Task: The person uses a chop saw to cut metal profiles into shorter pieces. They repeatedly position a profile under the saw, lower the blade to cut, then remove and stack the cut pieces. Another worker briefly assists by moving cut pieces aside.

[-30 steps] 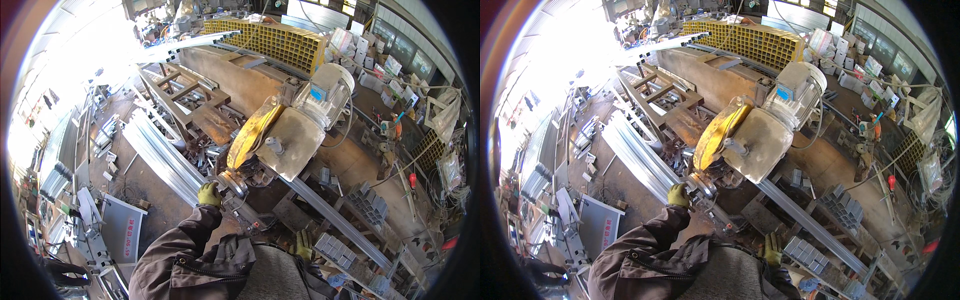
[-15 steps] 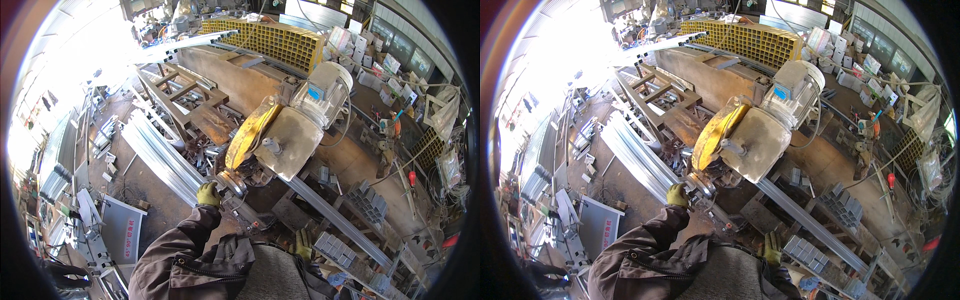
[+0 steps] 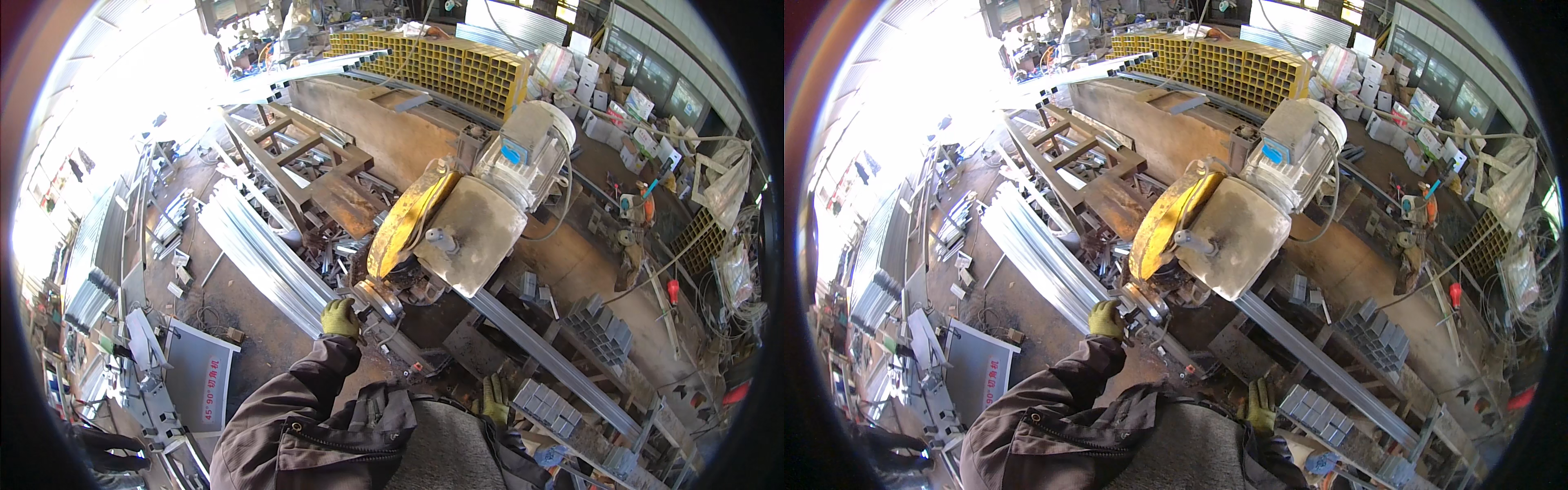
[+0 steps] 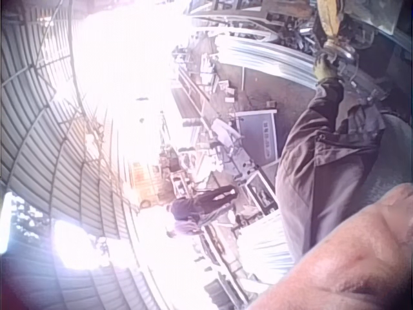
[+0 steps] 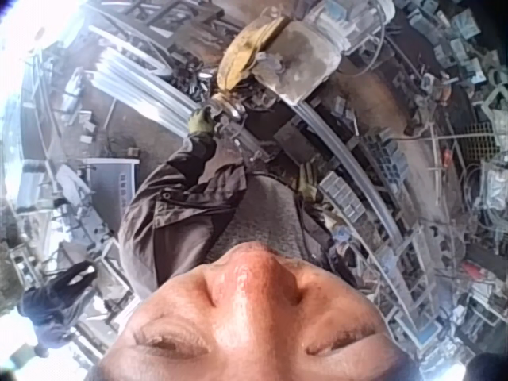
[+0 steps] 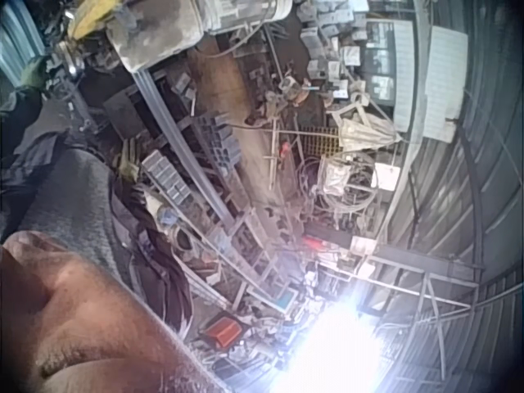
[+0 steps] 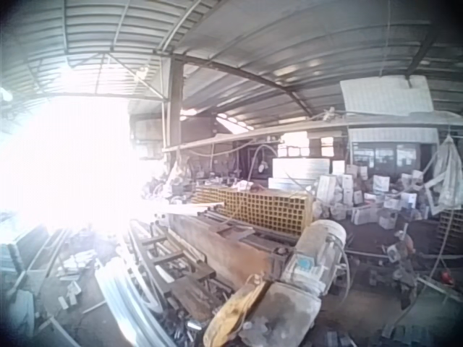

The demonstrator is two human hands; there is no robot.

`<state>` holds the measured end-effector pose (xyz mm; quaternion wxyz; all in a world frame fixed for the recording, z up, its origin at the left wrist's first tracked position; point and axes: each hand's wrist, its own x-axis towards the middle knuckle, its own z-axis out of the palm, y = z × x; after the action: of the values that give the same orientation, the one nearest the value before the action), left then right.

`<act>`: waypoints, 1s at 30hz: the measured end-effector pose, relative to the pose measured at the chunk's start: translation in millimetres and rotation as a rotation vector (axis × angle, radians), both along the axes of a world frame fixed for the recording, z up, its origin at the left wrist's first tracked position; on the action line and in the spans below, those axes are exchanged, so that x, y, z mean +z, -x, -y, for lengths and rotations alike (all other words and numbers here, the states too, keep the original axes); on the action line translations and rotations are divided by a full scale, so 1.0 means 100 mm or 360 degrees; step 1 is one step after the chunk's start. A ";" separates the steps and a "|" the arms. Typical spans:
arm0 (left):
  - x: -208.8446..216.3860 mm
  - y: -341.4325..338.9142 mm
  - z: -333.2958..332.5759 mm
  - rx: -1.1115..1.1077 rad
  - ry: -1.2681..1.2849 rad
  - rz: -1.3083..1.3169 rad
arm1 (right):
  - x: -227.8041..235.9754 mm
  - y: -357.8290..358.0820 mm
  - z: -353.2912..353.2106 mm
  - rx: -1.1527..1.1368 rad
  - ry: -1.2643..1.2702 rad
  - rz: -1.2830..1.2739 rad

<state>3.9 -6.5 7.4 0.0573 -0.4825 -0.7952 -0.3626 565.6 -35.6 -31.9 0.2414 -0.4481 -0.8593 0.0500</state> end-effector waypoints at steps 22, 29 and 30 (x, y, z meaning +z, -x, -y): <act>-0.16 0.09 -0.04 0.0027 0.0149 0.0075 | 0.17 0.01 0.06 -0.0049 -0.0017 -0.0060; -0.17 0.11 -0.06 -0.0038 0.0121 0.0085 | 0.13 0.01 0.03 -0.0030 -0.0035 -0.0094; -0.18 0.11 -0.06 -0.0042 0.0118 0.0070 | 0.14 0.01 0.05 -0.0010 -0.0004 -0.0155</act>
<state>-7.4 -0.3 -10.4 0.0172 -0.4866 -0.8028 -0.3441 564.9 -40.1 -17.6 0.2836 -0.4476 -0.8452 0.0699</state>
